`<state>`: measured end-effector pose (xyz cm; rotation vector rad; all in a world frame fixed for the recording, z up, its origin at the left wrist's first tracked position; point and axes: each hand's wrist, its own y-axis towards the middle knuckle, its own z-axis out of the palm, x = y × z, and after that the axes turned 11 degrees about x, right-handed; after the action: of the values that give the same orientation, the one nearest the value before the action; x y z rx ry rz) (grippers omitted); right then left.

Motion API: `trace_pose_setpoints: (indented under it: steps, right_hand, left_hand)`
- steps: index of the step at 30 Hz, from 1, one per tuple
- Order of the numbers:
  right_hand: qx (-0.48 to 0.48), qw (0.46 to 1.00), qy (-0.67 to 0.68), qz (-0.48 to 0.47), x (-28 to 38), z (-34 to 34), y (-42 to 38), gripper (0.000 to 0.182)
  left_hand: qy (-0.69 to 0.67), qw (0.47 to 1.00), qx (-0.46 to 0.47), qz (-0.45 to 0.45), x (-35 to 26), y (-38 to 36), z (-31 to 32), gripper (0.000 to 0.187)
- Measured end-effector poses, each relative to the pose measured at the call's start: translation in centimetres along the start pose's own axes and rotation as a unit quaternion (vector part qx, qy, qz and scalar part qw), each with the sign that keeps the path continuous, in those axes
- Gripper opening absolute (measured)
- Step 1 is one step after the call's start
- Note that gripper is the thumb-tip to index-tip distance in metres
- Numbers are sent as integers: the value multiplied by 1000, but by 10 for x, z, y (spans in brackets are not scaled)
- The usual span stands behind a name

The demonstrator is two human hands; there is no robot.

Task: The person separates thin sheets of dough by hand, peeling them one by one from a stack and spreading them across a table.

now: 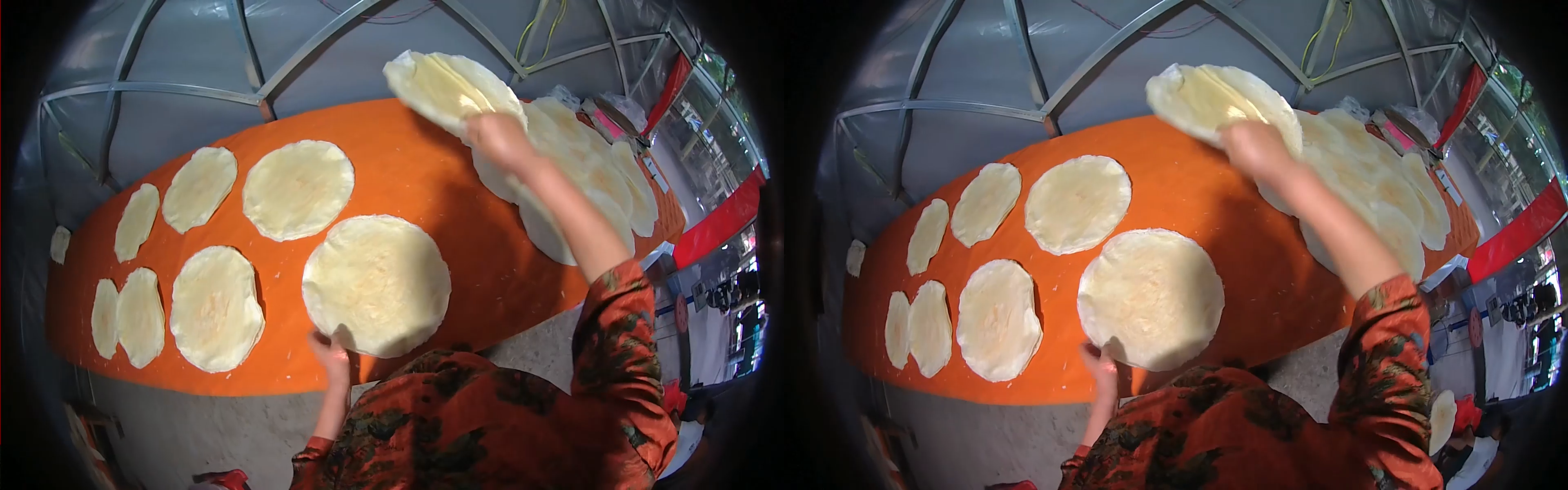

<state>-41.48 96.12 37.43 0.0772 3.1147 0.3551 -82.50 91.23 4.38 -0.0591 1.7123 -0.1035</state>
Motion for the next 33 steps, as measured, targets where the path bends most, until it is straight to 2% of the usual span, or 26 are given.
trace_pose_setpoints:
  steps: [1, 4, 5, 6, 7, 8, 9, 10, 12, 13, 16, 17, 19, 22, 23, 25, 26, 27, 28, 29, 33]
  right_hand:
    - [3, 998, -31, -58, 3, 22, -20, 10]
    - [27, 1000, 3, 10, 50, 120, -89, 11]
    - [127, 991, 50, -14, 57, 164, -116, 13]
    - [93, 995, 21, -41, 73, 207, -145, 12]
    - [139, 988, 3, -60, 90, 242, -171, 13]
    - [223, 970, 62, -73, 104, 257, -193, 11]
    - [302, 942, 121, -84, 113, 267, -208, 11]
    - [250, 954, 130, -104, 117, 275, -216, 11]
    - [147, 967, 144, -148, 118, 292, -227, 15]
    - [183, 962, 144, -141, 115, 305, -226, 20]
    - [353, 916, 146, -119, 115, 234, -200, 24]
    - [315, 924, 195, -95, 112, 235, -198, 26]
    - [238, 926, 289, -43, 102, 239, -194, 31]
    - [88, 951, 296, -26, 79, 274, -166, 35]
    - [68, 960, 271, -10, 69, 286, -155, 35]
    - [23, 974, 222, 21, 45, 302, -129, 34]
    - [6, 975, 215, 58, 32, 286, -117, 35]
    - [-55, 979, 178, 84, 10, 305, -105, 38]
    - [-6, 974, 150, 171, -7, 316, -94, 41]
    - [62, 958, 137, 244, -18, 315, -85, 37]
    - [176, 940, 182, 227, -61, 320, -80, 31]
  left_hand:
    - [110, 989, -41, 90, -13, -7, -3, 41]
    - [2, 993, 41, 107, -30, -9, -4, 38]
    - [-108, 988, 106, -2, -35, -9, 3, 38]
    - [-215, 956, 167, -111, -44, -4, 15, 37]
    - [-316, 897, 223, -215, -48, -4, 22, 37]
    - [-316, 882, 259, -236, -22, 1, 31, 39]
    - [-306, 876, 264, -263, -24, 1, 37, 37]
    - [-298, 869, 269, -290, -29, 3, 47, 35]
    - [-287, 871, 282, -280, -21, 11, 60, 35]
    - [-282, 874, 285, -275, -18, 13, 65, 36]
    - [-92, 953, 172, -233, -31, 19, 94, 31]
    - [-90, 965, 161, -188, -24, 22, 100, 28]
    - [-48, 966, 159, -198, -18, 30, 109, 23]
    - [-66, 972, 140, -179, 17, 39, 113, 18]
    - [-84, 974, 132, -165, 26, 40, 114, 17]
    - [-70, 975, 125, -170, 19, 37, 114, 14]
    - [-61, 976, 120, -172, 13, 35, 114, 12]
    - [-54, 979, 109, -163, 9, 33, 116, 10]
    - [-44, 979, 111, -166, 9, 35, 117, 10]
    - [-33, 978, 112, -171, 11, 36, 116, 11]
    - [-28, 976, 96, -194, -1, 30, 119, 8]
